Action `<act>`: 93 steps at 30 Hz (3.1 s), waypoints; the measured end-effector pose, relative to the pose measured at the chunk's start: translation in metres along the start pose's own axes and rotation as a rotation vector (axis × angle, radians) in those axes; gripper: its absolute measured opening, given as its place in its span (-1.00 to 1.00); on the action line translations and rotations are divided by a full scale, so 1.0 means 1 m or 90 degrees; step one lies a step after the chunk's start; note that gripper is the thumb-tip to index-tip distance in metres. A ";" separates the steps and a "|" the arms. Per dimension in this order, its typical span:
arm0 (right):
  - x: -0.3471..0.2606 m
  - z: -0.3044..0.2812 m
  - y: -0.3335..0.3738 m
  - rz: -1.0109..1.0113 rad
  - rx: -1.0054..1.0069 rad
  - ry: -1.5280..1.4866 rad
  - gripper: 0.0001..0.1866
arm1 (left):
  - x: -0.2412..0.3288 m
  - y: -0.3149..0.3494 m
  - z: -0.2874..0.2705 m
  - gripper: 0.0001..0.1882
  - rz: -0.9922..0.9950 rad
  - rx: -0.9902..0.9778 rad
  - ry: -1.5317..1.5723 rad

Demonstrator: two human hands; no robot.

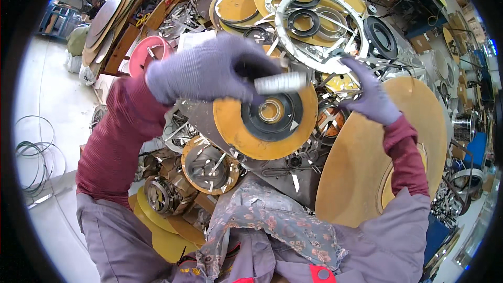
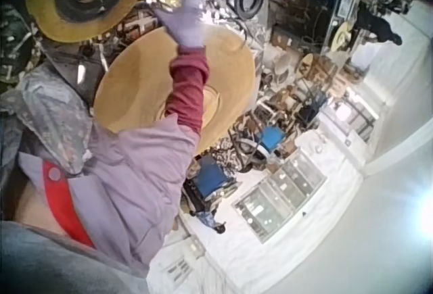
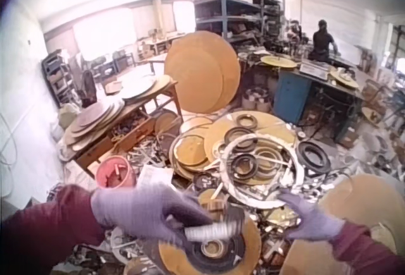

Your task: The person assembles speaker components by placing a black rubber ring onto a yellow circular base. They then use a metal ruler and a thin metal rod to adjust and align the ring on the base, ensuring it is centered and properly seated.

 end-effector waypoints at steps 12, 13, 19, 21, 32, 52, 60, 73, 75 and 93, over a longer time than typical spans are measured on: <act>-0.049 0.128 -0.025 -0.402 -0.245 0.129 -0.51 | -0.057 0.061 0.100 -0.59 0.015 -0.040 -0.267; -0.041 0.130 -0.024 -0.395 -0.248 0.158 -0.51 | -0.073 0.063 0.100 -0.59 -0.005 -0.005 -0.278; -0.035 0.150 0.014 -0.423 -0.257 0.282 -0.58 | -0.125 0.067 0.159 -0.59 -0.002 0.070 -0.314; -0.033 0.159 0.034 -0.416 -0.256 0.298 -0.61 | -0.123 0.072 0.178 -0.59 -0.007 0.050 -0.320; -0.052 0.190 0.048 -0.209 -0.205 0.131 -0.29 | -0.106 0.074 0.189 -0.52 -0.047 0.013 -0.431; -0.063 0.222 0.078 -0.231 -0.229 0.224 -0.39 | -0.094 0.093 0.218 -0.49 0.117 0.068 -0.482; -0.051 0.127 0.060 -0.147 0.079 0.204 -0.53 | -0.101 0.107 0.207 -0.53 0.160 0.150 -0.561; -0.054 0.143 -0.110 -0.222 0.102 0.201 -0.64 | -0.101 0.067 0.105 -0.55 -0.193 0.420 -0.522; -0.037 0.166 -0.129 -0.226 0.025 0.205 -0.64 | -0.140 0.080 0.075 -0.60 -0.349 0.481 -0.544; -0.048 0.157 -0.100 -0.154 0.167 0.396 -0.48 | -0.185 0.018 0.092 -0.45 -0.028 0.421 -0.460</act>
Point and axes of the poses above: each hand's wrist, its own y-axis away from the middle knuckle, its own z-axis out of the palm, x = y × z, the point moved 10 cm from there along -y, towards the middle knuckle, and after that the axes turned 10 degrees about z, right-handed, at the moved point
